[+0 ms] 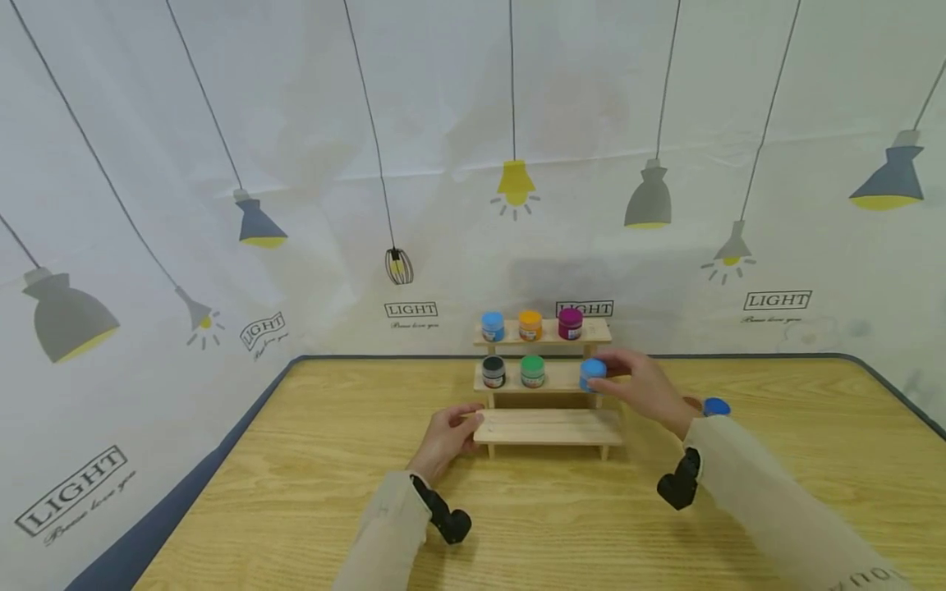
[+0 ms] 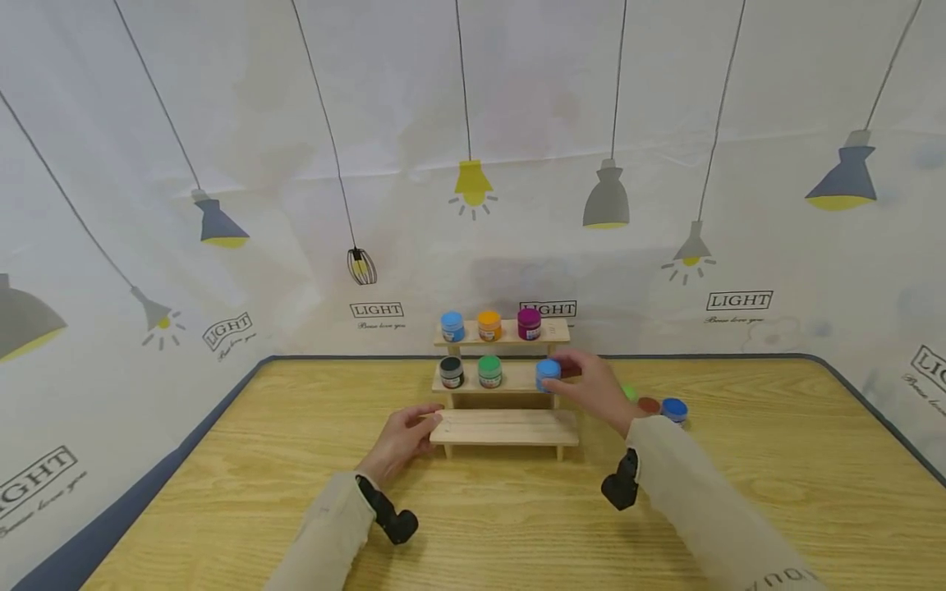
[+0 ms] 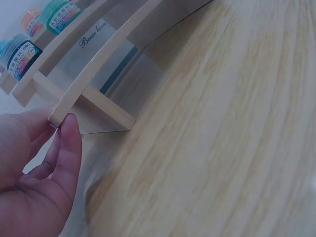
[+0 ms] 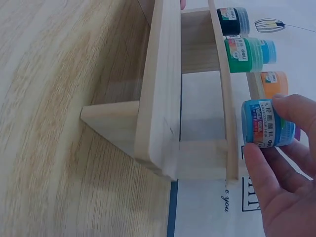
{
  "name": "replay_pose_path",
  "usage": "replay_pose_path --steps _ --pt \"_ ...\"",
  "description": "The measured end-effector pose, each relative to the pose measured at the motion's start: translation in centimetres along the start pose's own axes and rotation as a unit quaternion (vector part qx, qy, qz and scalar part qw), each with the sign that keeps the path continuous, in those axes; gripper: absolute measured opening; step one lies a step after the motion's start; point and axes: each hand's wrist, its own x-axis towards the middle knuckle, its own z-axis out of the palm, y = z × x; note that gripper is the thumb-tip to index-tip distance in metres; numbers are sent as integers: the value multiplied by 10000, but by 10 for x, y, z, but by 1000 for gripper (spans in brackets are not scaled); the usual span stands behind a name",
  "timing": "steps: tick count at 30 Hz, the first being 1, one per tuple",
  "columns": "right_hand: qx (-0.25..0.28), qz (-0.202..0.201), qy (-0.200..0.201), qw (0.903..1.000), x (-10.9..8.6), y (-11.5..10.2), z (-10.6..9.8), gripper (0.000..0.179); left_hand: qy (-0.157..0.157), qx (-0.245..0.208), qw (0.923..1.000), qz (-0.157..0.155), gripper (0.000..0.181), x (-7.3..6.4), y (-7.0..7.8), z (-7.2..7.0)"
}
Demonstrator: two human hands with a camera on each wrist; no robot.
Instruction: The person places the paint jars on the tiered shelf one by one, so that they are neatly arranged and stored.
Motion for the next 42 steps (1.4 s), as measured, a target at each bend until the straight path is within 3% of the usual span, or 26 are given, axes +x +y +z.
replay_pose_path --steps 17,42 --pt "-175 323 -45 9993 12 1 15 42 -2 22 10000 11 28 1 0 2" --pt "171 539 11 9984 15 4 19 46 -44 -80 10000 8 29 0 0 0"
